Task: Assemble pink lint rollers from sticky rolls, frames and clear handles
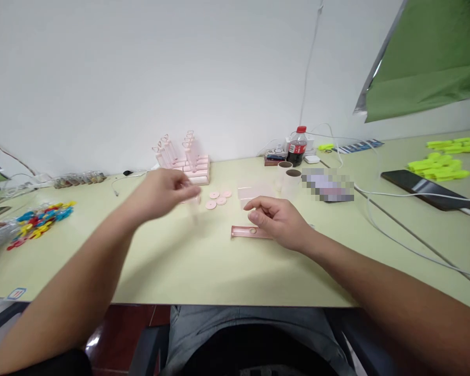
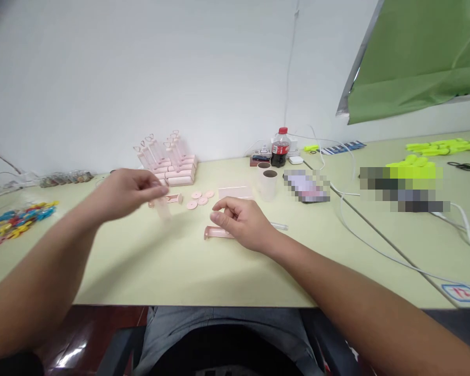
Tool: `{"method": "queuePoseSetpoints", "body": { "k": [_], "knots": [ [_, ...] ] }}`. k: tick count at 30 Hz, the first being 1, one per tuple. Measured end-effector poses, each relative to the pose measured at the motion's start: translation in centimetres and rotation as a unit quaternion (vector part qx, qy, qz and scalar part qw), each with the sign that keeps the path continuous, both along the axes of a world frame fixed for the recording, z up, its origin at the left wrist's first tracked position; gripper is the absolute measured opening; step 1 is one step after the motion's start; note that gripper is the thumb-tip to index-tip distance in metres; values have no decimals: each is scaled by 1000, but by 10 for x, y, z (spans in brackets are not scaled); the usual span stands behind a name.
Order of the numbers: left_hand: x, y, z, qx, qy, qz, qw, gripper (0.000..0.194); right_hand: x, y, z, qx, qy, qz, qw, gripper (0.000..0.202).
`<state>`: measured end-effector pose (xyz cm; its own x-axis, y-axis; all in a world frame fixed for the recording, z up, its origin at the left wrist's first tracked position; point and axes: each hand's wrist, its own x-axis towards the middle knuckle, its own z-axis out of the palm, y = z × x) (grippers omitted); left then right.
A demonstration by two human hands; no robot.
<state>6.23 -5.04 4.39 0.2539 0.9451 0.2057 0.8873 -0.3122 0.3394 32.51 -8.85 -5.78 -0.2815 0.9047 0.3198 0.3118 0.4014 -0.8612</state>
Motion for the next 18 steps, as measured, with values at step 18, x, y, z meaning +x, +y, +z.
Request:
{"method": "queuePoseSetpoints", "body": {
  "k": [18],
  "knots": [
    [-98,93,-56,-42,71,268,960,38,3,12,-5,-31,-76,-19,996,22]
  ]
}}
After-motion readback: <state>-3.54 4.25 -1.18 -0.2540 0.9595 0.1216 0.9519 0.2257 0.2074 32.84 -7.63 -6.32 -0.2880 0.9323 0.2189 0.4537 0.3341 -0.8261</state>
